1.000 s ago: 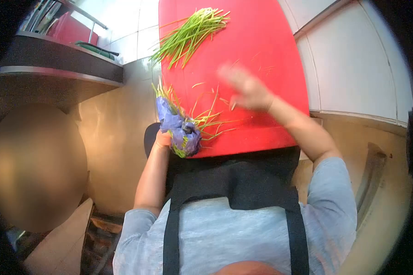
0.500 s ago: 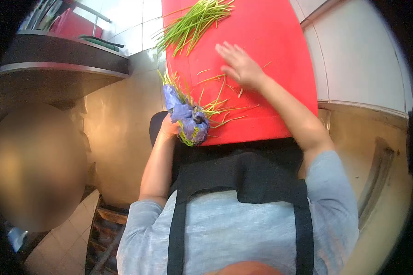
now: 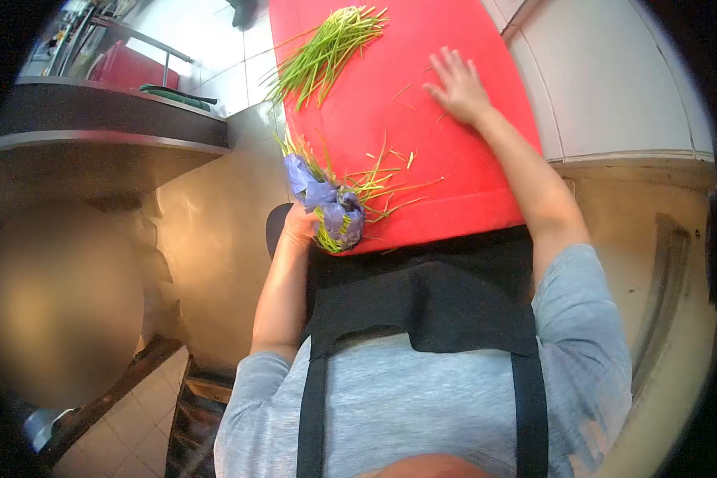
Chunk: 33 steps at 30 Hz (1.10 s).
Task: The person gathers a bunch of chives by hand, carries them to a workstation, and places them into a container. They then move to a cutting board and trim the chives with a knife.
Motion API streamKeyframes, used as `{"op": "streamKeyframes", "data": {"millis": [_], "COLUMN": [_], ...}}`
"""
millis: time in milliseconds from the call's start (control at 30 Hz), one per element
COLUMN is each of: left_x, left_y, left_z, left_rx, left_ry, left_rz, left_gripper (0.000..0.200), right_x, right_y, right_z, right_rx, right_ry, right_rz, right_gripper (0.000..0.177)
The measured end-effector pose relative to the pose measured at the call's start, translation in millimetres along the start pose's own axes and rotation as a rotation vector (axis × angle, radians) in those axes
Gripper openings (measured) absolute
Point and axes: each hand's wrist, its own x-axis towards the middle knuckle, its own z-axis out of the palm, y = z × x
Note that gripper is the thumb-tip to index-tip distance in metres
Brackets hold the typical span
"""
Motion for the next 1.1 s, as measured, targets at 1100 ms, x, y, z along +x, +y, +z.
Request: {"op": "streamKeyframes", "data": {"millis": [1100], "left_x": [16.9], "left_y": [56.3], "left_z": [72.4], "left_rx": [0.441], "left_ry": [0.04], "left_rz": [-0.139], "left_gripper": [0.051], "right_x": [-61.6], "right_y": [-190.1], "right_z": [-66.8], "right_rx": [1.038], "right_ry": [-0.084], "right_rz": [0.187], "right_gripper": [0.019]}}
